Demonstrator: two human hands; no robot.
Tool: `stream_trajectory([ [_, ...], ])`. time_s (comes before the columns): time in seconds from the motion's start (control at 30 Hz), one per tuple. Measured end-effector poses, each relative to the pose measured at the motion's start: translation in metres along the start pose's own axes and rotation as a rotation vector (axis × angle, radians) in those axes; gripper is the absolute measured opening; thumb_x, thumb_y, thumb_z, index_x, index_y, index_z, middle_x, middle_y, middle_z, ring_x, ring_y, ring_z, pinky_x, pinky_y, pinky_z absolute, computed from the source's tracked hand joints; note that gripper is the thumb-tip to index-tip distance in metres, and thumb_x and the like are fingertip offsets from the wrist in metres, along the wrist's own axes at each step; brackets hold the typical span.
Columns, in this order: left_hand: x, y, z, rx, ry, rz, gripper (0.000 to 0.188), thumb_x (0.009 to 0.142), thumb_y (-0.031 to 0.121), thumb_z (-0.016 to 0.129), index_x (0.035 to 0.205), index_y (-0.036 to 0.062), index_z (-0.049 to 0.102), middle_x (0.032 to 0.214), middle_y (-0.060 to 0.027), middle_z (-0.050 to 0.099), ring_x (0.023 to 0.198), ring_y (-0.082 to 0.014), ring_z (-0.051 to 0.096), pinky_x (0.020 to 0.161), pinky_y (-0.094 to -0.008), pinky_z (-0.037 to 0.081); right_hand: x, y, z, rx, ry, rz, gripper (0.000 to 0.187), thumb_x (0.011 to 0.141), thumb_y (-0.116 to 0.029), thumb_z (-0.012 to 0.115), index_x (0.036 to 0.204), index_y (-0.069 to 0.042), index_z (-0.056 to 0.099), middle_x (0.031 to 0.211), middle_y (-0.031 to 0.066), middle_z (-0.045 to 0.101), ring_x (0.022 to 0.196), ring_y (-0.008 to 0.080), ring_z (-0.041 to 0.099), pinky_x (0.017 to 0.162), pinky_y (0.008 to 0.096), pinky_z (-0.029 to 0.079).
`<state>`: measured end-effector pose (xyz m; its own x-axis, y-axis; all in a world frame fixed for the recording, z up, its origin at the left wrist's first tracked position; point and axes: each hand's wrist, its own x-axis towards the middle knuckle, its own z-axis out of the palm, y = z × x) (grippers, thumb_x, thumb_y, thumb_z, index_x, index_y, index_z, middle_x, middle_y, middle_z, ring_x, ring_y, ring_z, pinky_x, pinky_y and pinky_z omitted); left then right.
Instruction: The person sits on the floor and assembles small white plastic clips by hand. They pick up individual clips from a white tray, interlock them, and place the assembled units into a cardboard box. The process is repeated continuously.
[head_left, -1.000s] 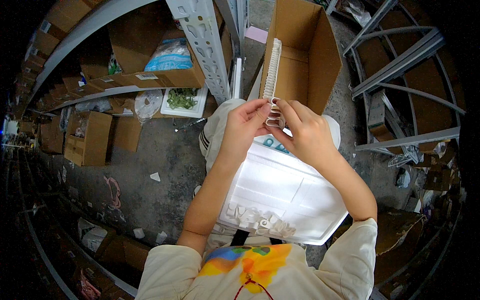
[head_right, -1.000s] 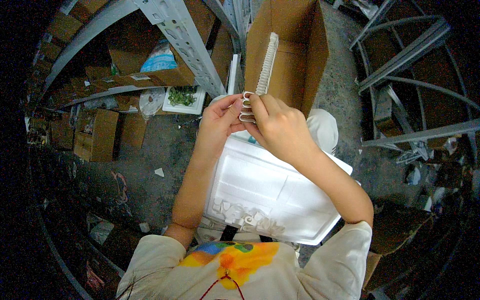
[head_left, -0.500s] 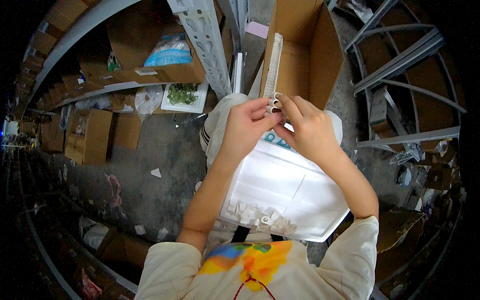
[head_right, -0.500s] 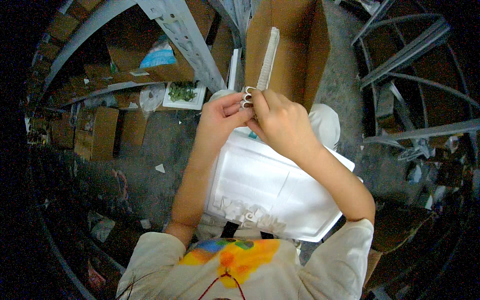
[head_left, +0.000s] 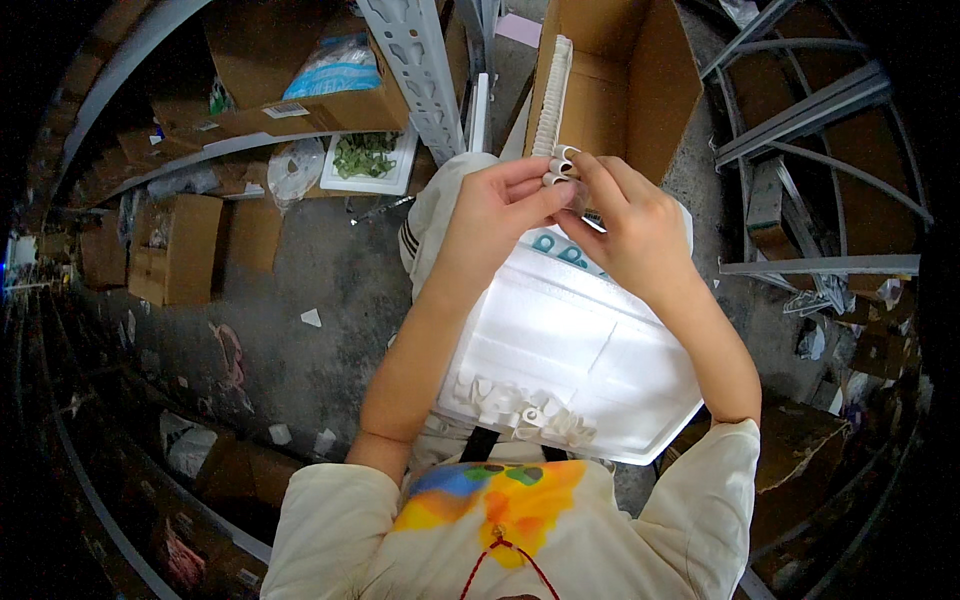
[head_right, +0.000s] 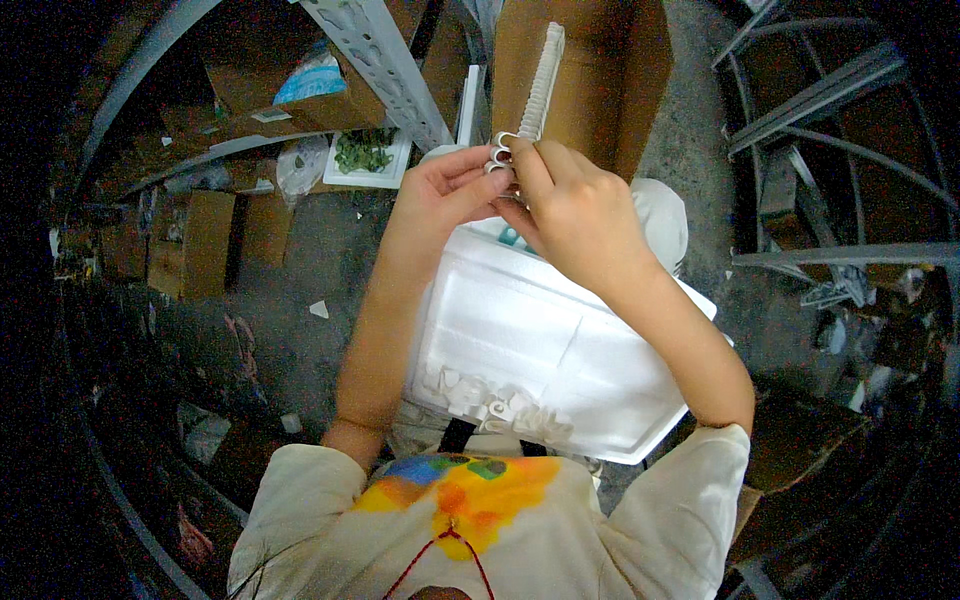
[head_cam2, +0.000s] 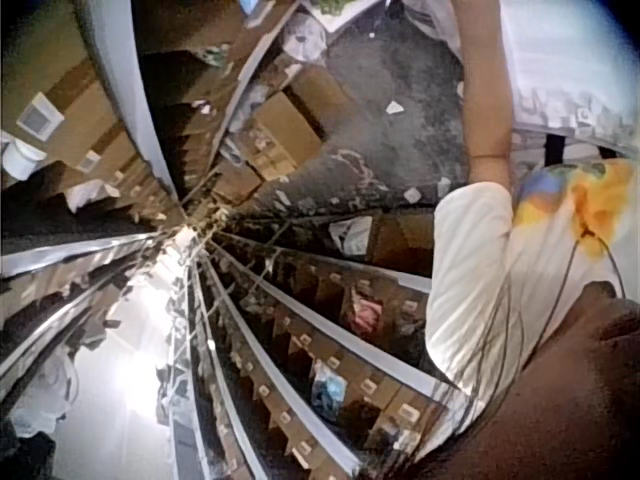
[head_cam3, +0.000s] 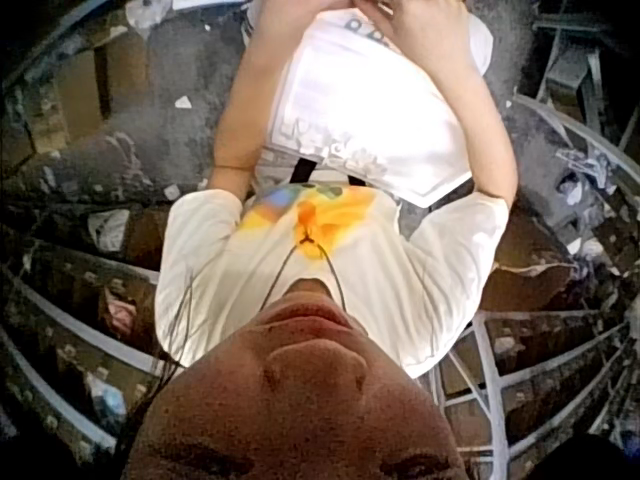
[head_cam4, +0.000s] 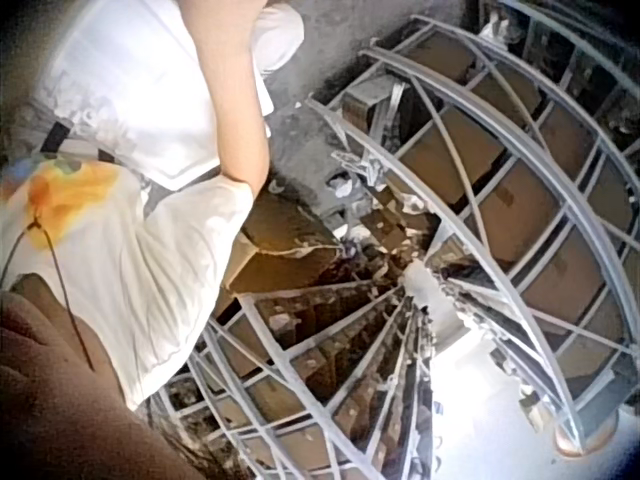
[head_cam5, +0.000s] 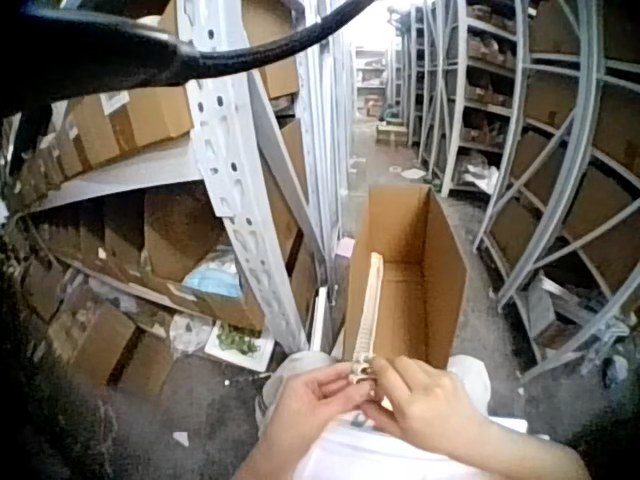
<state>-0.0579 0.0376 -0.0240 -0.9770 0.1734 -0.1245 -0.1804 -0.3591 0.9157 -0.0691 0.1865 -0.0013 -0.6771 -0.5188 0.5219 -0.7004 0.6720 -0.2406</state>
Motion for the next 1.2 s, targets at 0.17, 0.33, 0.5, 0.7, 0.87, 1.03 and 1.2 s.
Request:
stream_trajectory([
  [0.17, 0.002, 0.001, 0.001, -0.092, 0.074, -0.084, 0.034, 0.087, 0.027, 0.042, 0.102, -0.0021, 0.051, 0.091, -0.0118, 0.059, 0.079, -0.0164, 0.060, 0.071, -0.0278, 0.049, 0.000, 0.001, -0.003, -0.009, 0.000, 0.008, 0.037, 0.062, -0.016, 0.067, 0.093, -0.002, 0.053, 0.079, 0.0074, 0.056, 0.063, 0.0221, 0.057, 0.052, 0.0286, 0.046],
  [0.33, 0.004, 0.000, 0.002, -0.119, 0.032, -0.102, 0.036, 0.088, 0.027, 0.039, 0.105, -0.0028, 0.048, 0.093, -0.0134, 0.058, 0.079, -0.0177, 0.060, 0.071, -0.0276, 0.049, 0.004, 0.001, -0.005, -0.029, 0.020, 0.009, 0.036, 0.060, -0.018, 0.068, 0.090, -0.003, 0.055, 0.078, 0.0060, 0.057, 0.064, 0.0223, 0.057, 0.051, 0.0292, 0.046],
  [0.5, 0.005, -0.003, 0.003, -0.020, 0.128, -0.034, 0.037, 0.087, 0.029, 0.041, 0.105, -0.0016, 0.049, 0.093, -0.0125, 0.058, 0.080, -0.0173, 0.059, 0.071, -0.0252, 0.046, 0.019, 0.027, 0.005, -0.140, 0.017, 0.086, 0.035, 0.062, -0.025, 0.066, 0.086, -0.003, 0.056, 0.070, 0.0101, 0.053, 0.064, 0.0251, 0.056, 0.052, 0.0345, 0.046],
  [0.7, 0.004, 0.003, 0.001, 0.054, 0.117, 0.035, 0.037, 0.088, 0.029, 0.039, 0.107, -0.0014, 0.047, 0.097, -0.0160, 0.057, 0.083, -0.0205, 0.060, 0.071, -0.0256, 0.045, 0.077, 0.097, 0.037, -0.359, -0.125, 0.270, 0.032, 0.065, -0.034, 0.064, 0.079, -0.006, 0.061, 0.072, 0.0120, 0.060, 0.067, 0.0275, 0.059, 0.057, 0.0357, 0.047],
  [0.87, -0.011, 0.011, -0.009, 0.056, 0.075, 0.031, 0.036, 0.089, 0.028, 0.037, 0.107, -0.0014, 0.047, 0.097, -0.0166, 0.057, 0.083, -0.0214, 0.060, 0.071, -0.0256, 0.044, 0.101, 0.126, 0.075, -0.434, -0.291, 0.403, 0.032, 0.065, -0.032, 0.066, 0.079, -0.004, 0.059, 0.080, 0.0136, 0.060, 0.075, 0.0276, 0.060, 0.064, 0.0366, 0.048],
  [1.03, -0.021, 0.016, -0.026, 0.072, 0.119, 0.027, 0.037, 0.090, 0.026, 0.031, 0.107, -0.0035, 0.044, 0.097, -0.0183, 0.057, 0.083, -0.0228, 0.060, 0.074, -0.0267, 0.044, 0.111, 0.165, 0.109, -0.445, -0.416, 0.422, 0.031, 0.064, -0.031, 0.067, 0.082, -0.006, 0.060, 0.082, 0.0121, 0.061, 0.078, 0.0268, 0.059, 0.066, 0.0362, 0.049],
  [1.2, -0.025, 0.018, -0.041, 0.056, 0.159, 0.055, 0.039, 0.089, 0.026, 0.030, 0.106, -0.0057, 0.043, 0.096, -0.0208, 0.057, 0.083, -0.0251, 0.059, 0.074, -0.0312, 0.046, 0.125, 0.184, 0.130, -0.427, -0.519, 0.396, 0.029, 0.062, -0.027, 0.068, 0.081, -0.006, 0.061, 0.082, 0.0106, 0.061, 0.078, 0.0251, 0.060, 0.066, 0.0357, 0.049],
])
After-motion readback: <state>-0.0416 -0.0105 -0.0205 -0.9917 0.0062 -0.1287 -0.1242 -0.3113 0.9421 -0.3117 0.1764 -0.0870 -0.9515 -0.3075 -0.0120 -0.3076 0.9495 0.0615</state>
